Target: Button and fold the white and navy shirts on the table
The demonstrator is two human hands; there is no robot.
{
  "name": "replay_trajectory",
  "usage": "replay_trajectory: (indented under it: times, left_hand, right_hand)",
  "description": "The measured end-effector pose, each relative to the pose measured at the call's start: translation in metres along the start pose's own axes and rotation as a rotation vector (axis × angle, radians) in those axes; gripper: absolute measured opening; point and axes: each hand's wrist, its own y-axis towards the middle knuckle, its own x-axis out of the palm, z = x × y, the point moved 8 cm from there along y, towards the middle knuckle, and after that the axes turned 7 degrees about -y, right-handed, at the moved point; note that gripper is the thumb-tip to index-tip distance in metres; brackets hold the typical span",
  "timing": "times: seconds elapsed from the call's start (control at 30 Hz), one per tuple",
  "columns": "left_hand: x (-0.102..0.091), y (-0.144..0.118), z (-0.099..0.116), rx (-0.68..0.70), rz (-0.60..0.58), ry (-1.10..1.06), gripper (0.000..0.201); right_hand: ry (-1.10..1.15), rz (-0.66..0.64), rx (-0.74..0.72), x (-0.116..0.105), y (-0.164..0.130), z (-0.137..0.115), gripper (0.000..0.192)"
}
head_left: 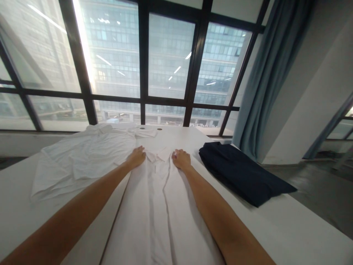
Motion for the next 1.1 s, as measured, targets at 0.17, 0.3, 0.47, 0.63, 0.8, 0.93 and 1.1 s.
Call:
replay_trajectory:
  times: [0.17, 0.3, 0.47, 0.63, 0.8, 0.93, 1.1]
  left_hand:
    - [0.027, -0.024, 0.025, 0.117, -0.259, 0.034, 0.059]
    - [0.024, -0.017, 0.025, 0.103, -0.314, 0.052, 0.059]
    - [0.027, -0.004, 0.022, 0.135, -0.308, 0.011, 0.055]
    - [0.021, 0.018, 0.007, 0.135, -0.105, -0.056, 0.046]
    - [0.016, 0.048, -0.007, 0.113, -0.075, -0.031, 0.044]
    - [0.016, 0.064, -0.008, 0.190, -0.218, -0.027, 0.033]
    - [-0.007, 0.079, -0.016, 0.253, -0.199, -0.167, 0.028]
  right_hand:
    - [0.018, -0.072, -0.243, 0.004, -0.005, -0.028, 0.046]
    - [-0.023, -0.259, -0.265, 0.019, -0.002, -0.033, 0.052]
    - [-0.084, -0.270, -0.287, 0.012, 0.021, -0.039, 0.045]
    - [0.064, -0.239, -0.163, 0.017, 0.056, -0.033, 0.050]
    - [0.060, -0.236, -0.250, 0.022, 0.080, -0.032, 0.035]
    - [0.049, -0.214, -0.295, 0.008, 0.089, -0.027, 0.029]
    - [0.002, -0.167, -0.329, -0.014, 0.094, -0.022, 0.026]
